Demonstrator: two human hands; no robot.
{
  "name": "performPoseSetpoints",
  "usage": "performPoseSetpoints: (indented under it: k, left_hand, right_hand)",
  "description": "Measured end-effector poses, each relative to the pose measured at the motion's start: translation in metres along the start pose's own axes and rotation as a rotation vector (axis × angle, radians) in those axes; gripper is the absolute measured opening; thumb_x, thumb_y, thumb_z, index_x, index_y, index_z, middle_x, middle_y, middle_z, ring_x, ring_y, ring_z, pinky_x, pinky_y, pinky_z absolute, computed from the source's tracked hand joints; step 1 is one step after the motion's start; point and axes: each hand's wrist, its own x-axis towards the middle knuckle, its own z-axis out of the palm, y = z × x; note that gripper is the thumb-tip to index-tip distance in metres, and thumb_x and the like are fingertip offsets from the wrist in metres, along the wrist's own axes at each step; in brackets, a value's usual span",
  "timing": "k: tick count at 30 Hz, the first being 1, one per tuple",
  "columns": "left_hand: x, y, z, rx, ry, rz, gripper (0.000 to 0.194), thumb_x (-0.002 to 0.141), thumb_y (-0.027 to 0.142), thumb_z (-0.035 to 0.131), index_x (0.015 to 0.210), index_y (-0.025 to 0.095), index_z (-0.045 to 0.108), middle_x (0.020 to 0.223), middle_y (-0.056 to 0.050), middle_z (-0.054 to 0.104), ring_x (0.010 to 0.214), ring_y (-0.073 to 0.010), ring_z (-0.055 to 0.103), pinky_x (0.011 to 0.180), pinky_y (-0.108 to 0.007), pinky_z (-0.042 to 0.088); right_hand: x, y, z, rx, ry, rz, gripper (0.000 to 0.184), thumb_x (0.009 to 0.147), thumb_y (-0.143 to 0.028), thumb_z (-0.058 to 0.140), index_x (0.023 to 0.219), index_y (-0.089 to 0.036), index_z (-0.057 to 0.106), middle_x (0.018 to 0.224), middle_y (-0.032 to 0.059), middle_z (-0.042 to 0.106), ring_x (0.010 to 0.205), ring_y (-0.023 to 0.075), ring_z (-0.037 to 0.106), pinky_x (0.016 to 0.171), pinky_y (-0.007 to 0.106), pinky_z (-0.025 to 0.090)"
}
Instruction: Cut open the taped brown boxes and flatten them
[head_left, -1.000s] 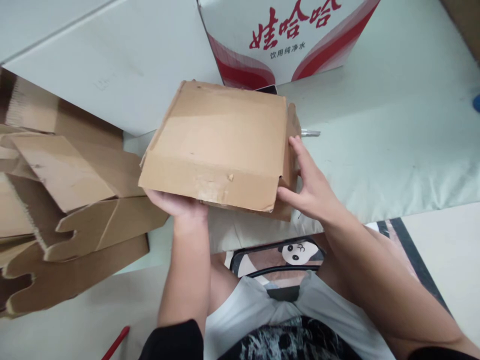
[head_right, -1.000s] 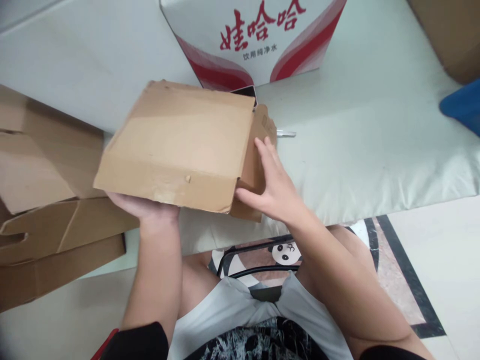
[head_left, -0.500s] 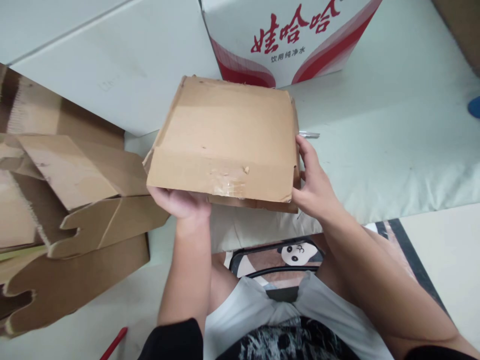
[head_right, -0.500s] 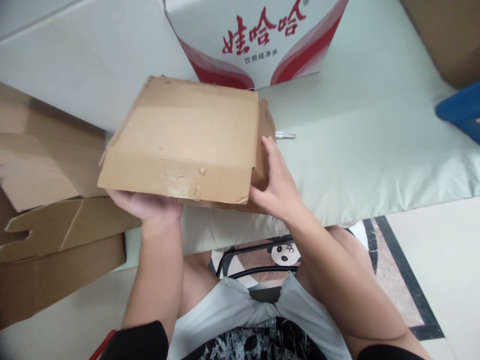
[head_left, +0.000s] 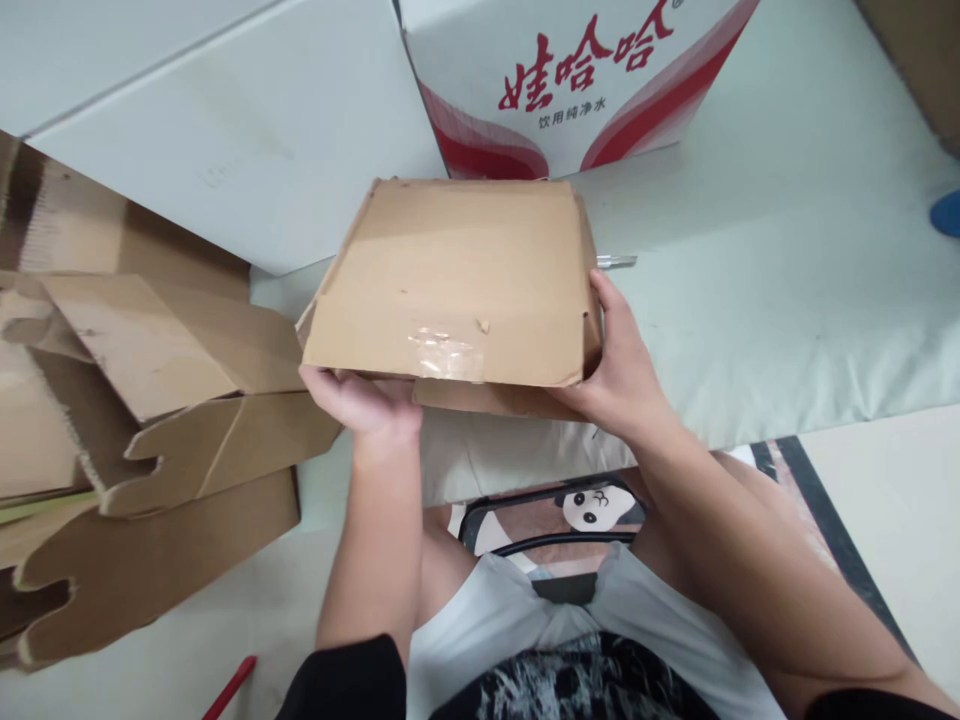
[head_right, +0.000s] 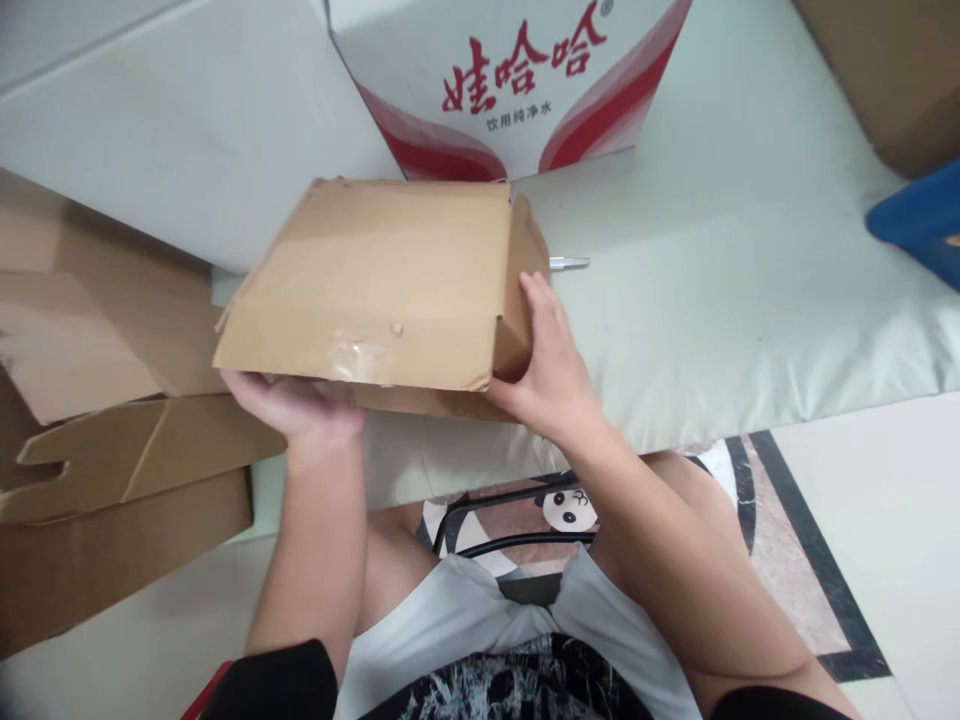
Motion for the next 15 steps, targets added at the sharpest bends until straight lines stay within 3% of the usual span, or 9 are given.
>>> performPoseSetpoints:
  k: [7,11,15]
  left_hand:
    - [-0.003,-0.003,0.007,-0.048,0.012,0.007,0.036,0.089,0.052,0.053,0.104,0.025,0.073,0.116,-0.006,0.078,0.123,-0.0291,0.071,0.111,-0.039,0.056]
    - [0.001,0.001,0.001,-0.031,0.068,-0.091,0.04,0.084,0.052,0.053,0.106,0.024,0.072,0.114,-0.009,0.077,0.123,-0.0307,0.07,0.101,-0.038,0.06]
    - [0.004,0.004,-0.01,0.023,0.045,-0.105,0.038,0.082,0.055,0.056,0.105,0.027,0.07,0.111,-0.007,0.075,0.124,-0.0298,0.069,0.094,-0.035,0.061]
  right_hand:
    - [0.002,0.0,-0.001,-0.006,0.141,-0.03,0.099,0.082,-0.061,0.079,0.163,-0.032,0.03,0.163,0.0181,0.046,0.15,0.0405,0.05,0.122,0.069,0.046]
    - [-0.001,0.0,-0.006,0.101,0.093,-0.133,0.08,0.096,-0.057,0.063,0.165,-0.034,0.031,0.172,0.0119,0.042,0.159,0.0369,0.043,0.13,0.064,0.04]
    - [-0.002,-0.003,-0.011,0.089,0.013,-0.165,0.067,0.102,-0.049,0.052,0.166,-0.039,0.036,0.177,0.0025,0.038,0.165,0.0342,0.034,0.136,0.061,0.03]
